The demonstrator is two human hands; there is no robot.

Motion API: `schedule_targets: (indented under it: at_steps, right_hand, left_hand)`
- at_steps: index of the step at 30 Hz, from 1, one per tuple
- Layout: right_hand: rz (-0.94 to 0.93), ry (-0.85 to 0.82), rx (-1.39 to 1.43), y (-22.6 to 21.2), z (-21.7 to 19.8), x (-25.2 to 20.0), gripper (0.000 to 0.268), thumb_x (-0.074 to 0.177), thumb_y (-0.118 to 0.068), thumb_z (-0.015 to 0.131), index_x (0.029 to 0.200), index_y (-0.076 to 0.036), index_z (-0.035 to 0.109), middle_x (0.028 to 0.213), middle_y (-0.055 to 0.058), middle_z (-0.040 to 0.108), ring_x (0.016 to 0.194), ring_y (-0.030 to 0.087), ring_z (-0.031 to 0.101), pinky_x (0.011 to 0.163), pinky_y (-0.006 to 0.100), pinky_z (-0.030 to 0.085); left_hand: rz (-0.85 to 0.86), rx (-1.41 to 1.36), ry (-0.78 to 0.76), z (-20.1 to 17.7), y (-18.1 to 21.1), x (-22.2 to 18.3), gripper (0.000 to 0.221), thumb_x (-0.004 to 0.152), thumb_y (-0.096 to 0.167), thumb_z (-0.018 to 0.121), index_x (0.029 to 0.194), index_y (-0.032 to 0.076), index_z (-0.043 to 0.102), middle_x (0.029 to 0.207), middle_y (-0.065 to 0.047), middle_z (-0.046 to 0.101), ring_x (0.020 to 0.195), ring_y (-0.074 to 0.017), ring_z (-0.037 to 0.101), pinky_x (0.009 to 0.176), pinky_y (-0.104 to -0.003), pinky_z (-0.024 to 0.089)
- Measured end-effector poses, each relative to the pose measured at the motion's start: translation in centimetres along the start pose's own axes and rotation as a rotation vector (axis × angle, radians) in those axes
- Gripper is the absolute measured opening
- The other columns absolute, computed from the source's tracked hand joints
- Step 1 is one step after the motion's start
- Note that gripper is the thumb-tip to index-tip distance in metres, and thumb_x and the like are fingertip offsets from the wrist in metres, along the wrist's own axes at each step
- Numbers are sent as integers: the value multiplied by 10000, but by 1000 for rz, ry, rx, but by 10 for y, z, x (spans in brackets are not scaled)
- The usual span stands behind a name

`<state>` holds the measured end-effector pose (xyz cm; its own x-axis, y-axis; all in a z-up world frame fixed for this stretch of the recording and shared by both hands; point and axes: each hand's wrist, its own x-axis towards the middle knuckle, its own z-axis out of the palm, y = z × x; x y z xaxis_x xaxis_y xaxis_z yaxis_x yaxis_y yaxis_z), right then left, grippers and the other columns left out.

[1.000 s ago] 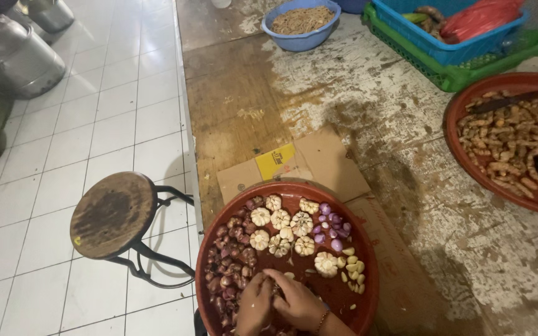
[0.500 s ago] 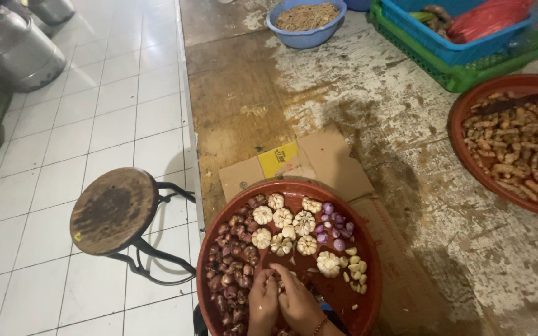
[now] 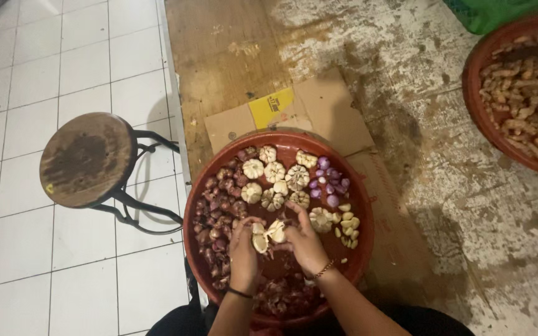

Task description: The person sits on the floor and peels shallots and garlic cloves by hand, separating the skins and placing the peeled items into a large red tray. The peeled produce is sorted into sections within the tray.

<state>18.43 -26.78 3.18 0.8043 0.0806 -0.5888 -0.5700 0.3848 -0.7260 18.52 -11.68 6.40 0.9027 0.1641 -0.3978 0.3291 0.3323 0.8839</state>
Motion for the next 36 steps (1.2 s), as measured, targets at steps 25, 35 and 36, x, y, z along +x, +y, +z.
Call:
schedule_targets:
  at_steps: [25,35,36]
  right_hand:
    - [-359,225,-23,-42,-19,0,563,950,42,426,1492,-102,378,1235,135,595,982,226,690,768,333,625]
    - [-521,206,-408,-28,2,-14,645,934,-40,665,1515,-118,394,1141,71,665,1050,169,661,877,305,558]
    - [-541,190,-425,-28,3,-15,641,948,-53,671,1522,-118,394,1138,64,675,1058,164,663,886,306,548]
  left_hand:
    - [329,839,57,-18,-24,59,325,952,172,638,1251,55,693,1263,-143,659,1041,-279,663,877,-424,563]
    - [555,736,-243,30,9,-5,493,773,24,782,1254,44,679,1332,-118,654,1238,-270,629,1037,-361,503]
    - [578,735,-201,30,9,-1,505,752,13,802,1242,33,683,1307,-119,667,1232,-271,623,1048,-355,477]
